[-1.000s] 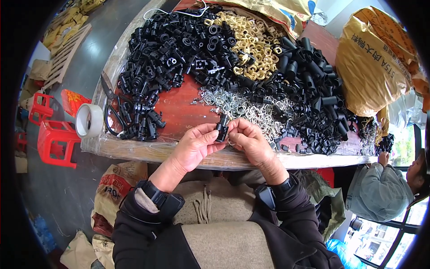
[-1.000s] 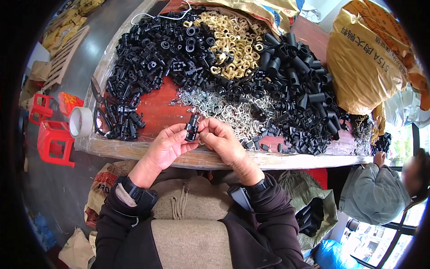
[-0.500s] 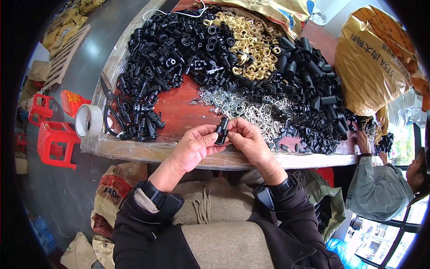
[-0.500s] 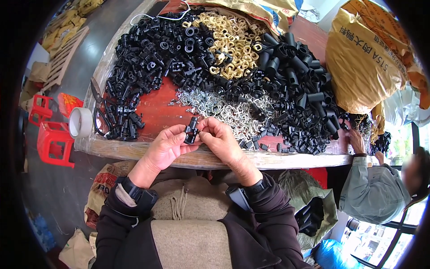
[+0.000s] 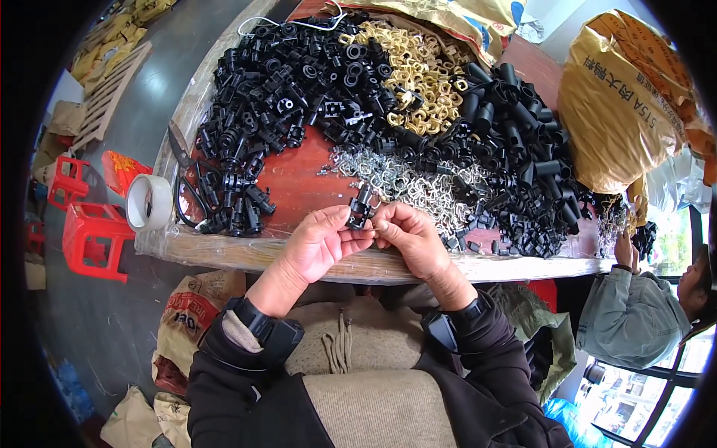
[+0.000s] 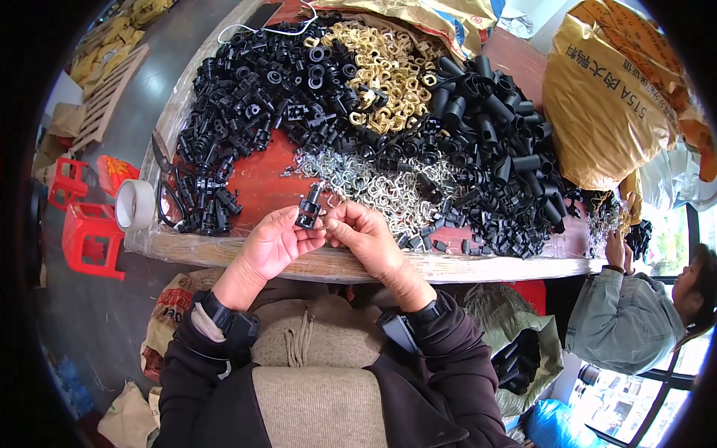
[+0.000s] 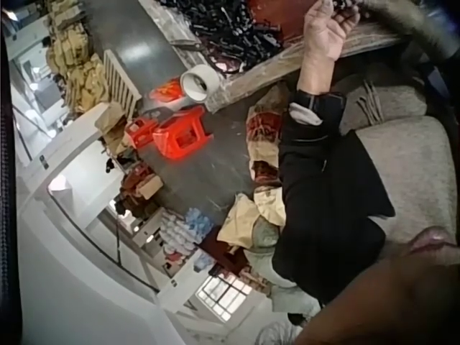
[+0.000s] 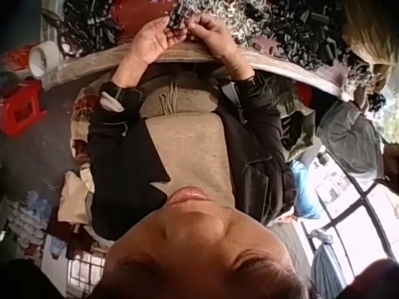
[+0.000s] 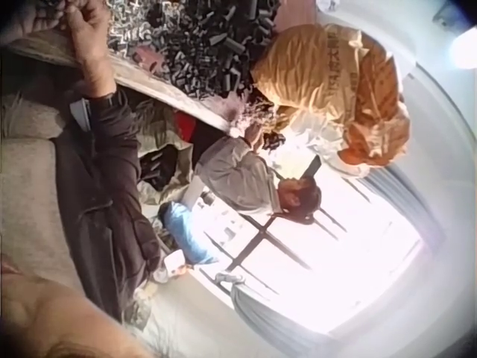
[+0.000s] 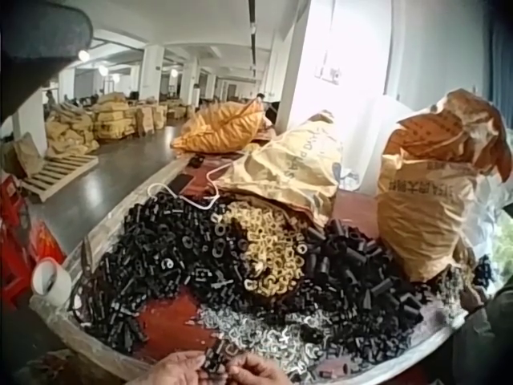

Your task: The person picks up a black plastic housing and a small black component, fits them together, and then inserts a cream-colored plastic clip into the assembly. They repeat this process multiple times, joining the components by hand and placing the finished pieces on the table.

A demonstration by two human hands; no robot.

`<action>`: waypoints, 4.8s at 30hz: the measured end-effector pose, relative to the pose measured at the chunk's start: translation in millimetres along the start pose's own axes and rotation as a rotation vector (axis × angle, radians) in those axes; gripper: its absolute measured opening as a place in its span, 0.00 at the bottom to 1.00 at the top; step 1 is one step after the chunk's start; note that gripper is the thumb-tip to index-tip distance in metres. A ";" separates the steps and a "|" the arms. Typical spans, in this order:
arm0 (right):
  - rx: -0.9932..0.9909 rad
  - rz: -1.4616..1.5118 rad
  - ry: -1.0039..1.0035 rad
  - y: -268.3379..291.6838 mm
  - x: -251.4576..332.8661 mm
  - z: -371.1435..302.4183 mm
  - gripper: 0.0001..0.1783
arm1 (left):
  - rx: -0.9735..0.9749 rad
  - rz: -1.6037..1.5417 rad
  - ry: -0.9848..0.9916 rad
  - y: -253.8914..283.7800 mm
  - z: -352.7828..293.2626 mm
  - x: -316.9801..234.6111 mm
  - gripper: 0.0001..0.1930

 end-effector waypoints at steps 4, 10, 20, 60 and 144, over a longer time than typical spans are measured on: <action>-0.041 -0.132 0.080 1.3 0.5 -1.5 0.07 | -0.009 0.032 -0.007 -1.9 -0.2 0.1 0.12; -0.071 -0.117 0.119 4.0 6.8 -2.6 0.07 | -0.073 0.060 -0.027 -0.5 -1.4 1.3 0.12; -0.083 -0.104 0.142 3.9 13.3 -4.3 0.07 | -0.104 0.086 -0.022 3.7 -0.2 4.4 0.11; -0.051 -0.911 0.705 -27.1 68.2 -26.0 0.05 | -0.153 0.202 0.077 4.6 -2.0 12.0 0.10; -0.215 -1.213 0.414 78.6 53.0 -17.4 0.08 | -0.068 0.090 -0.153 -0.7 -5.0 -4.9 0.13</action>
Point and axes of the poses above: each hand's wrist, its own z-axis towards the middle knuckle, its own y-axis out of the back of the hand, x = y × z, the point moved 10 cm from there along z, towards the middle knuckle, and after that the axes turned 7 degrees about -x, right-handed, at the moved point
